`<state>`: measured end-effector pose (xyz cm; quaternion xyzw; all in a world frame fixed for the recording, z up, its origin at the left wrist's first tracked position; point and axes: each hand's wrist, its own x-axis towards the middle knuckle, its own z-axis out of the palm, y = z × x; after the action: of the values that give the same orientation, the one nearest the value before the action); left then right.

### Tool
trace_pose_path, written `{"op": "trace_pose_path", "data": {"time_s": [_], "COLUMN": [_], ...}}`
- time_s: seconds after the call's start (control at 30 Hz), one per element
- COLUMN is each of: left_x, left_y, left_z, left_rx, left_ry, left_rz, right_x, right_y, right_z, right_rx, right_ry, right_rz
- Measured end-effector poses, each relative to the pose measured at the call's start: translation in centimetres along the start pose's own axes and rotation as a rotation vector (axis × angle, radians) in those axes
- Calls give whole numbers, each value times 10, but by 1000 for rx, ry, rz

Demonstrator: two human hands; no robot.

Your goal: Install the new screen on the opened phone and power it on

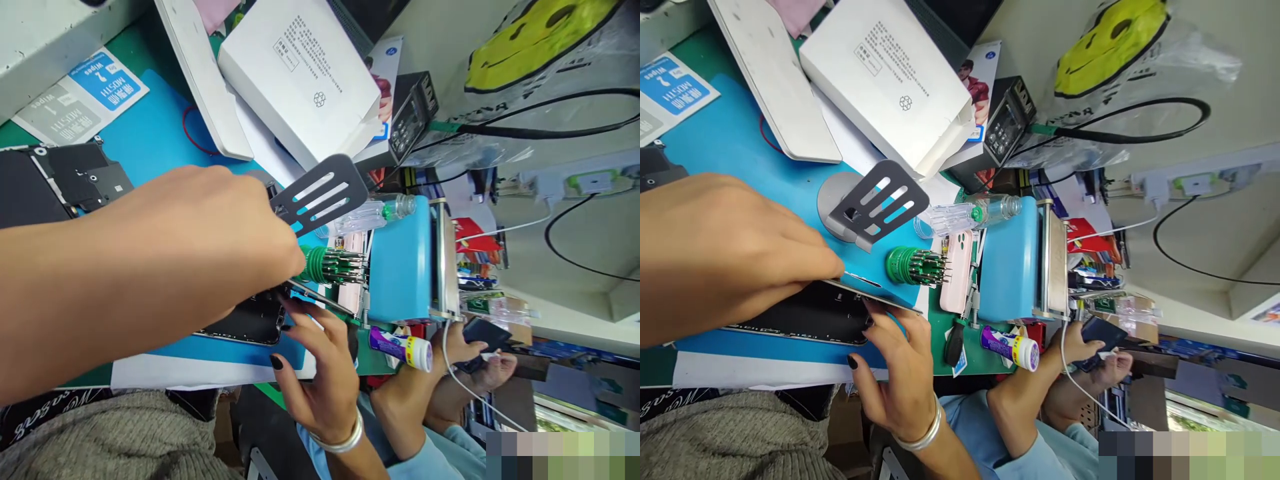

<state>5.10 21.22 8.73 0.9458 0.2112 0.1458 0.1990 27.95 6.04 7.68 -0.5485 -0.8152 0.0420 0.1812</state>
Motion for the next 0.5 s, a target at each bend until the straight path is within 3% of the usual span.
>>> {"op": "trace_pose_path", "data": {"time_s": [0.1,0.27,0.43,0.5], "left_x": [-2,-3,-2,-1], "left_y": [-1,-6,1,2], "left_z": [-1,-2,-9,-7], "left_rx": [20,-12,88,75], "left_ry": [16,77,-153,-142], "left_rz": [28,56,-50,-56], "right_x": [-6,-2,4,6], "right_y": [4,0,-3,-2], "right_z": [-2,-4,-3,-2], "right_rx": [2,-70,-92,-97], "right_ry": [81,-15,-60,-70], "right_rz": [17,-34,-66,-69]}}
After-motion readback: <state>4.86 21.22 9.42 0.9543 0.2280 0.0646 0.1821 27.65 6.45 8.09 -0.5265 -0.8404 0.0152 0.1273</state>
